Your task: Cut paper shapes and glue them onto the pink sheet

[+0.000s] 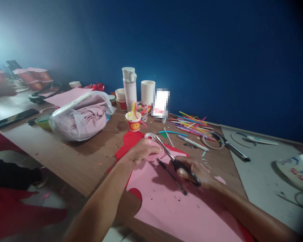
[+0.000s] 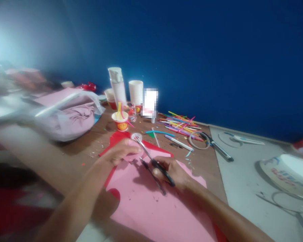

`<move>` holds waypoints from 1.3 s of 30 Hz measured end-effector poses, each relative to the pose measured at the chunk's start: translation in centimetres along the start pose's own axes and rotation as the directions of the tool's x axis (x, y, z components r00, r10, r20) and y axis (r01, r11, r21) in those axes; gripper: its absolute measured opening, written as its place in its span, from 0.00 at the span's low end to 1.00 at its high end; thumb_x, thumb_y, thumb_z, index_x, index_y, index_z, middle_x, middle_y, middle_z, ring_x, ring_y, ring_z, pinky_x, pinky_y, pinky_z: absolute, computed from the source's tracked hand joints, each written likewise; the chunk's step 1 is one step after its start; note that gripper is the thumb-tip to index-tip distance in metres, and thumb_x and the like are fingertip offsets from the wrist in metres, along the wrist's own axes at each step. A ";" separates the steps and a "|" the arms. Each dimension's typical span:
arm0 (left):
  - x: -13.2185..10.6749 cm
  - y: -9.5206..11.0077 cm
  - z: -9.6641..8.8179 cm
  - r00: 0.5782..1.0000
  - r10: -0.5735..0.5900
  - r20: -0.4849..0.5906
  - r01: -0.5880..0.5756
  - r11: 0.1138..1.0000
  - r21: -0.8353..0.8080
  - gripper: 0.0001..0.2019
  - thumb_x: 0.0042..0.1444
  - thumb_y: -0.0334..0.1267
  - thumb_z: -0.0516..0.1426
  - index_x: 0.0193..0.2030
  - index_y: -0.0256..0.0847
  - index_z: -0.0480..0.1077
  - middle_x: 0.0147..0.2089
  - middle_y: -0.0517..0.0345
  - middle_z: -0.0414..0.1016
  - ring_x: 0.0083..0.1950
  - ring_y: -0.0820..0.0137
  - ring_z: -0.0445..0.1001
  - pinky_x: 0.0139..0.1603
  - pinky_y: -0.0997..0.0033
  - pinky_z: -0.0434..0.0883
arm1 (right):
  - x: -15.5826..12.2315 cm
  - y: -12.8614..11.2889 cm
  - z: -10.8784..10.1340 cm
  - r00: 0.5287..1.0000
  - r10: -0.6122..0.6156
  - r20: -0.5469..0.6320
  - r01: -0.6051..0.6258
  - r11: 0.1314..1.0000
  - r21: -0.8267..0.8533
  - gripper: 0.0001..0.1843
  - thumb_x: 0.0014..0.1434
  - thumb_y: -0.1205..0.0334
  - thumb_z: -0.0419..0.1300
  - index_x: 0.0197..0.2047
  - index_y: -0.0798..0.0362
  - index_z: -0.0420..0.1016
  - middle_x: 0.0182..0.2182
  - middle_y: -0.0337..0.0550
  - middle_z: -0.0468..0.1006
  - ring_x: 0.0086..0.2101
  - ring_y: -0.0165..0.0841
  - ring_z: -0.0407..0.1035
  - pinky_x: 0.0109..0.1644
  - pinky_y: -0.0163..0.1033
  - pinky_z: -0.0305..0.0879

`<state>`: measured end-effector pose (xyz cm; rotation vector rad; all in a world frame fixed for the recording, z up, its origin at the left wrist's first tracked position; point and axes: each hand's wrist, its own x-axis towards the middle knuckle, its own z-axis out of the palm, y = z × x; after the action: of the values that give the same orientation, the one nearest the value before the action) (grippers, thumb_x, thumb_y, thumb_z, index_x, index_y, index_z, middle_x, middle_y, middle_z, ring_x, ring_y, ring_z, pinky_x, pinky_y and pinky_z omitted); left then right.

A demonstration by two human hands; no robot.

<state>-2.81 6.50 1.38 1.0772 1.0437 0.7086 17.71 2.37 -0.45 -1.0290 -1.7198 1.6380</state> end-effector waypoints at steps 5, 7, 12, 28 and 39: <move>-0.1 0.2 0.2 1.000 -0.011 0.001 0.011 1.000 -0.017 0.07 0.41 0.35 0.61 0.21 0.34 0.68 0.17 0.62 0.65 0.21 0.77 0.63 0.24 0.76 0.62 | 0.1 -0.2 0.1 0.999 0.046 -0.021 -0.046 0.999 -0.002 0.24 0.47 0.40 0.59 0.31 0.55 0.68 0.19 0.35 0.62 0.17 0.24 0.55 0.17 0.30 0.52; -0.1 0.3 0.3 1.000 0.002 0.010 -0.002 1.000 -0.022 0.08 0.41 0.36 0.61 0.21 0.34 0.67 0.16 0.63 0.64 0.20 0.78 0.61 0.23 0.76 0.60 | 0.3 0.1 0.0 0.999 0.012 -0.051 -0.014 0.999 -0.038 0.25 0.45 0.40 0.60 0.31 0.56 0.69 0.19 0.35 0.63 0.19 0.25 0.56 0.19 0.31 0.53; -0.1 0.1 0.4 0.999 0.036 0.040 -0.035 0.999 -0.015 0.12 0.41 0.36 0.61 0.18 0.36 0.61 0.15 0.67 0.58 0.17 0.81 0.56 0.19 0.78 0.55 | 0.6 0.4 0.0 0.966 -0.001 -0.257 -0.003 1.000 -0.016 0.23 0.53 0.44 0.55 0.41 0.56 0.67 0.18 0.34 0.61 0.19 0.25 0.53 0.22 0.32 0.51; -0.1 -1.3 2.5 0.960 -0.098 0.263 0.032 0.969 0.244 0.12 0.42 0.33 0.59 0.37 0.37 0.67 0.26 0.62 0.66 0.24 0.77 0.65 0.21 0.80 0.59 | 1.5 0.0 -0.6 0.968 0.033 -0.250 -0.013 0.997 0.079 0.23 0.42 0.60 0.64 0.42 0.52 0.64 0.27 0.35 0.69 0.26 0.28 0.62 0.28 0.33 0.58; 0.9 -0.9 2.2 0.998 0.055 0.003 -0.054 0.989 -0.140 0.09 0.44 0.34 0.58 0.35 0.35 0.69 0.26 0.60 0.69 0.24 0.76 0.67 0.24 0.78 0.65 | 1.7 0.9 -0.8 0.847 -0.102 -0.523 0.137 0.990 0.029 0.18 0.45 0.64 0.60 0.42 0.52 0.63 0.28 0.36 0.67 0.26 0.28 0.61 0.27 0.32 0.56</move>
<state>-0.42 6.15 0.46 0.9892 0.9473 0.8092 17.61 4.20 -1.47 -1.1761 -1.3244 1.1811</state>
